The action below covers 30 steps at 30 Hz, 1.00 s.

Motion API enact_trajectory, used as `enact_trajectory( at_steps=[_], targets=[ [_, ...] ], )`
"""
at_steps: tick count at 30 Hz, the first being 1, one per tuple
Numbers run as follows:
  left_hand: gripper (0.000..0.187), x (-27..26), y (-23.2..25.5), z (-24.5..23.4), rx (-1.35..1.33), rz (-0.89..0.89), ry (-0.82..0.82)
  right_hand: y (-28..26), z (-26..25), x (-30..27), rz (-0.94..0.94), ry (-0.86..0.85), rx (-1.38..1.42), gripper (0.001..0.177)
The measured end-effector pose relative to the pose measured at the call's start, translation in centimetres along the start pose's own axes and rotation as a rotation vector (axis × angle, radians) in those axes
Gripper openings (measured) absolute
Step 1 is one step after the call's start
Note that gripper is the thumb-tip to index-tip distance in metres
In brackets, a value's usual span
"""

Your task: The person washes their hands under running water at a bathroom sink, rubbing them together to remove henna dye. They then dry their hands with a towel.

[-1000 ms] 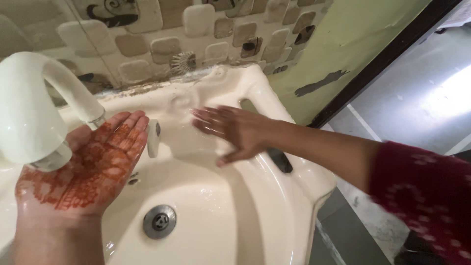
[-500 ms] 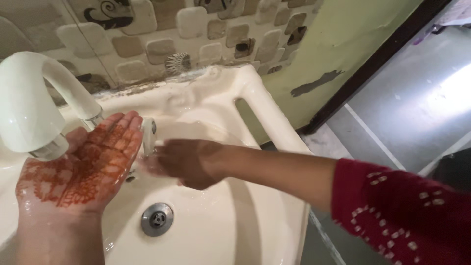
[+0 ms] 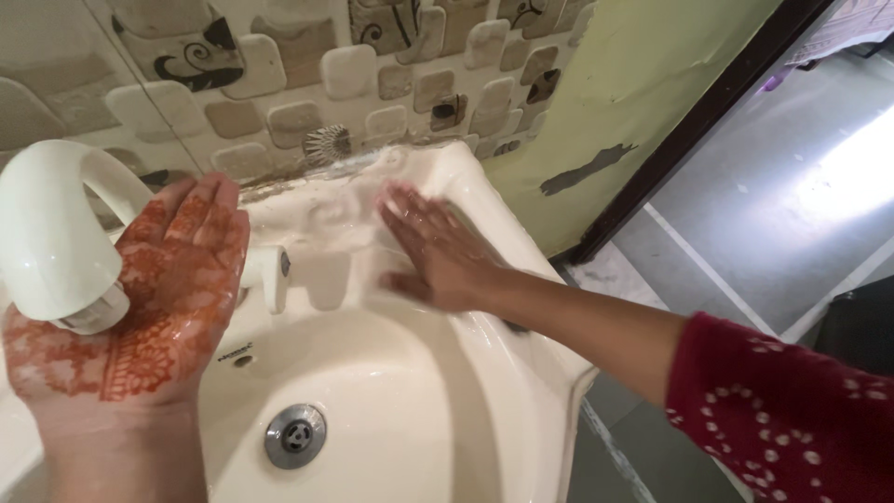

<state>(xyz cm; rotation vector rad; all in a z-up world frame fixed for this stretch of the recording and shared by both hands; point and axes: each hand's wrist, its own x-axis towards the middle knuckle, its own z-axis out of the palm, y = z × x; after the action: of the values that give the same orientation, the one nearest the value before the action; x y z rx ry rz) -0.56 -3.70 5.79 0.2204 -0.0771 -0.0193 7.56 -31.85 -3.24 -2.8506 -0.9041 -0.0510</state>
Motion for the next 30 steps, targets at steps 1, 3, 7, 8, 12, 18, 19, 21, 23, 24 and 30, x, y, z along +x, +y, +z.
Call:
enact_trajectory(
  at_steps=[1,3,7,8,12,18,19,21,23,24,30],
  targets=[
    [0.085,0.0,-0.1,0.0,-0.061,0.004,-0.016,0.1,0.5,0.7,0.096,-0.021,-0.046,0.094],
    [0.084,0.0,-0.2,0.0,-0.181,0.011,-0.049,-0.3,1.9,3.8,0.333,0.263,0.107,0.098],
    [0.085,0.0,-0.6,0.2,-0.134,0.034,-0.012,-5.4,3.5,10.7,0.673,0.397,0.079,0.109],
    [0.086,0.2,-0.6,0.3,-0.099,0.041,0.003,-7.9,4.0,10.6,0.578,0.351,0.069,0.107],
    [0.089,0.5,-0.7,-0.1,-0.11,0.037,-0.023,-11.7,3.9,9.5,0.359,0.114,-0.132,0.099],
    [0.084,0.6,0.2,-0.7,-0.071,-0.007,-0.079,-4.7,5.9,6.1,-0.654,0.055,-0.085,0.062],
    [0.083,0.7,0.2,-0.8,-0.061,-0.012,-0.08,-4.6,5.9,6.7,-0.72,0.044,-0.023,0.065],
    [0.082,0.4,0.2,-1.1,-0.065,-0.012,-0.067,-4.4,5.3,8.4,-0.844,0.013,0.108,0.072],
    [0.082,0.1,0.2,-1.3,-0.069,-0.007,-0.044,-4.3,4.3,10.4,-0.759,-0.037,0.05,0.048],
    [0.081,0.1,0.6,-1.3,-0.067,0.003,-0.051,-4.0,3.7,11.7,-0.717,-0.054,0.013,0.036],
    [0.079,-0.3,0.4,-2.0,-0.033,-0.002,-0.077,-2.6,1.6,12.7,-0.792,0.203,-0.245,0.048]
  ],
)
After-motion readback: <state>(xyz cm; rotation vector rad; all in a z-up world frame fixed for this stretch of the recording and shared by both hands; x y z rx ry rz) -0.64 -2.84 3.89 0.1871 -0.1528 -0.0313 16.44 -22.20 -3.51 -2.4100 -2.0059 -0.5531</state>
